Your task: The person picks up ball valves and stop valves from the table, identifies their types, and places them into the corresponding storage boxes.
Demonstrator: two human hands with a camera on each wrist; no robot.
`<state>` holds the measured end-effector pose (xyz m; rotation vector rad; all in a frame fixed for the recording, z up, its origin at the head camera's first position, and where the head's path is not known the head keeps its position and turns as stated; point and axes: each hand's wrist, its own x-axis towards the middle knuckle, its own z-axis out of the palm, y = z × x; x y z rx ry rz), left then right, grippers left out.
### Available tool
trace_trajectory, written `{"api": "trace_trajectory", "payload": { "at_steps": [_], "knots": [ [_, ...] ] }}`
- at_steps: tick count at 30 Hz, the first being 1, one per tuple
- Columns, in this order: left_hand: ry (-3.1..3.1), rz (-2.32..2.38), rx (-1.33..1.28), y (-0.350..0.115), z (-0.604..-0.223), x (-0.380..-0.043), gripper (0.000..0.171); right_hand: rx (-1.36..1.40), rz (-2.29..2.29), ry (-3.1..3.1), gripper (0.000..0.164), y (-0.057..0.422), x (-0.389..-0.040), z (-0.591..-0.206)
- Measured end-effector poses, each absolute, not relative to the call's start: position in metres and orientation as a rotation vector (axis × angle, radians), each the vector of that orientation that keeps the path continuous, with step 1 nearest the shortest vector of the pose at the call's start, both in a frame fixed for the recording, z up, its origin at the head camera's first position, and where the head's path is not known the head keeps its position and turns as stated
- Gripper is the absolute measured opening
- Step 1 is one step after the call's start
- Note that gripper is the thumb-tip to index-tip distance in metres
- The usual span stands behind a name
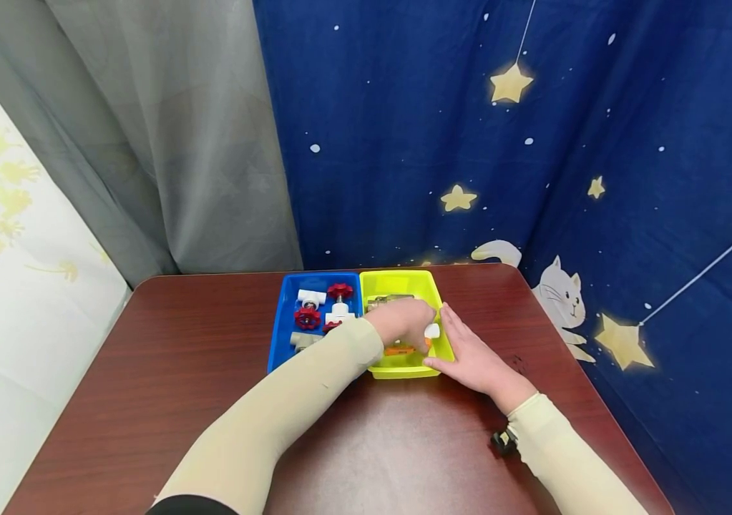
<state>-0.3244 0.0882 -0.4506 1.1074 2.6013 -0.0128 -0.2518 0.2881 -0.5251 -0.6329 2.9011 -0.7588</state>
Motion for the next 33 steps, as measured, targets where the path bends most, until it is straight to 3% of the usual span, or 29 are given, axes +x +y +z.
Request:
{"api": "trace_trajectory", "payload": {
  "at_steps": [12,24,33],
  "knots": [
    [2.569,0.003,1.093,0.0888,-0.4587,-0.3237,0.044,-0.646,-0.766,2.912,0.12,0.2874,-0.2518,-0.5258],
    [2.56,-0.026,1.02,0.091,-0.4612,-0.3229,0.054,-0.622,-0.771,2.917,0.12,0.2869,-0.2504,-0.5246],
    [2.55,-0.052,0.984,0.094,-0.4612,-0.3211,0.082,-0.604,-0.774,2.909,0.12,0.2869,-0.2502,-0.5241]
  ]
}}
